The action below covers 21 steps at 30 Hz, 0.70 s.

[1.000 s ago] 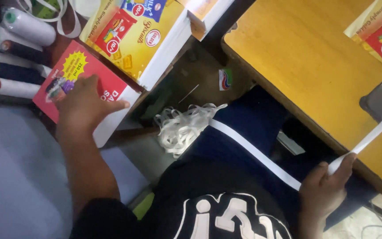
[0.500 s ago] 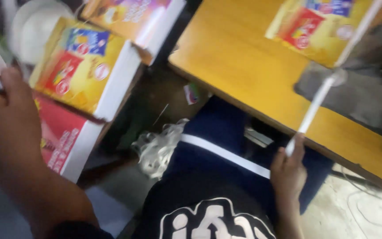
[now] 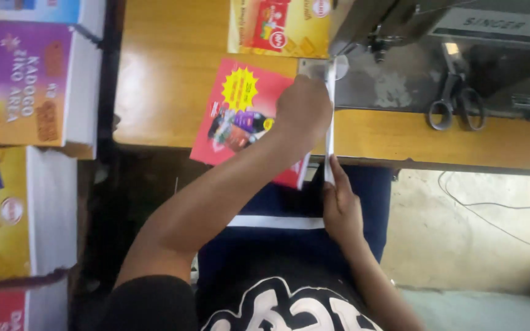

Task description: The person sews a white strip of material onto the edge of various printed paper sheets using a sewing machine. They handle different sheets, including those with soy sauce and snack advertisements, feeding them through the machine one by one.

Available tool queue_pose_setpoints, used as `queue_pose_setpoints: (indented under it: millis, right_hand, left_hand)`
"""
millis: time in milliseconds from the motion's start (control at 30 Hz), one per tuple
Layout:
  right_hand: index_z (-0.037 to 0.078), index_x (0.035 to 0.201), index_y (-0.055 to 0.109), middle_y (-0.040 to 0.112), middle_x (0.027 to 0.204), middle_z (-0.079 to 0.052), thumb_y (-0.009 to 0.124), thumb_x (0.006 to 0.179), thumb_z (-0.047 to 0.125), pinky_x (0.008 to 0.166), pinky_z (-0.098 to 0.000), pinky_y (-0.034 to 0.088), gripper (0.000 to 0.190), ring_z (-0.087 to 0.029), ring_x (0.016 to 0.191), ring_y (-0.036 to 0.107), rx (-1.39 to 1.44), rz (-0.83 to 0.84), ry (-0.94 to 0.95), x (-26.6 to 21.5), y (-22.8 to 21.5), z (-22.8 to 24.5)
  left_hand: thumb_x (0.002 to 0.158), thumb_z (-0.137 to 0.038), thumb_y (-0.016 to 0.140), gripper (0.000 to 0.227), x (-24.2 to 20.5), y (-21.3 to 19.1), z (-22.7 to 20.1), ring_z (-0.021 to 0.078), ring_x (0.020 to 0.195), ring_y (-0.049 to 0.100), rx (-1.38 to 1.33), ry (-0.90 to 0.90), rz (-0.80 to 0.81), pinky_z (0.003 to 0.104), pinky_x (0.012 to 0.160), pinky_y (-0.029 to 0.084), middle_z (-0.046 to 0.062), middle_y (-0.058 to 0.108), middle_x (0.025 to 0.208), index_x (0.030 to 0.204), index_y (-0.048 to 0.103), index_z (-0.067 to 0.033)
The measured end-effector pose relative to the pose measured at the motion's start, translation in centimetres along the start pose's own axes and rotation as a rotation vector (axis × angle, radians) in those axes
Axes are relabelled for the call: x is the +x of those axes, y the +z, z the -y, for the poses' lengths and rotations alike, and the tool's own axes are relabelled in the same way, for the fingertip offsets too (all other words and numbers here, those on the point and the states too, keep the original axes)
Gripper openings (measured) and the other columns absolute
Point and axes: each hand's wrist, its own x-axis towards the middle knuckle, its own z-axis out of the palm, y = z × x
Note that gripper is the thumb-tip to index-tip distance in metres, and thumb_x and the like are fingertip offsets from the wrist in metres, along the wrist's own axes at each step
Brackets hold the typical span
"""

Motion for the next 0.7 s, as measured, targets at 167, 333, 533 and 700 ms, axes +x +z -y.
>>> queue_pose_setpoints:
  millis: [167,333,533,700]
  right_hand:
    - [0.026,0.167,0.048,0.077,0.124,-0.014,0.047,0.108,0.030,0.087,-0.0516,0.061,0.059,-0.035,0.098,0.079,0.245,-0.031,-0.022,-0.5,1.2,-1.7]
    - [0.022,0.168,0.046,0.075,0.120,-0.011,0.045,0.110,0.024,0.082,-0.0457,0.062,0.058,-0.027,0.087,0.077,0.325,-0.042,-0.076,-0.1,1.7,-2.3]
    - [0.014,0.168,0.043,0.065,0.082,-0.005,0.043,0.111,0.022,0.070,-0.0331,0.059,0.058,-0.014,0.067,0.063,0.432,-0.026,-0.142,-0.4,1.2,-0.7]
    - [0.011,0.170,0.038,0.053,0.079,0.000,0.040,0.112,0.011,0.066,-0.0269,0.056,0.058,-0.012,0.067,0.057,0.526,-0.041,-0.186,-1.0,0.7,1.9]
  left_hand:
    - [0.099,-0.046,0.064,0.043,-2.9,-3.3,1.7,0.0410,0.082,0.079,0.118,0.297,0.043,0.052,0.062,0.063,0.016,0.071,0.094,0.106,0.074,-0.0047]
    - [0.073,-0.033,0.097,0.084,-11.0,-9.4,6.8,0.0533,0.138,0.055,0.136,0.720,-0.051,0.064,0.110,0.045,0.031,0.055,0.149,0.143,0.064,-0.0002]
    - [0.075,-0.041,0.093,0.097,-14.5,-4.7,11.0,0.0419,0.160,0.031,0.346,0.711,0.120,0.066,0.124,0.026,0.022,0.038,0.170,0.158,0.052,-0.0127]
    - [0.082,-0.058,0.086,0.089,-14.2,-2.0,10.1,0.0434,0.155,0.040,0.195,0.698,-0.040,0.062,0.126,0.028,0.022,0.047,0.163,0.152,0.059,-0.0109]
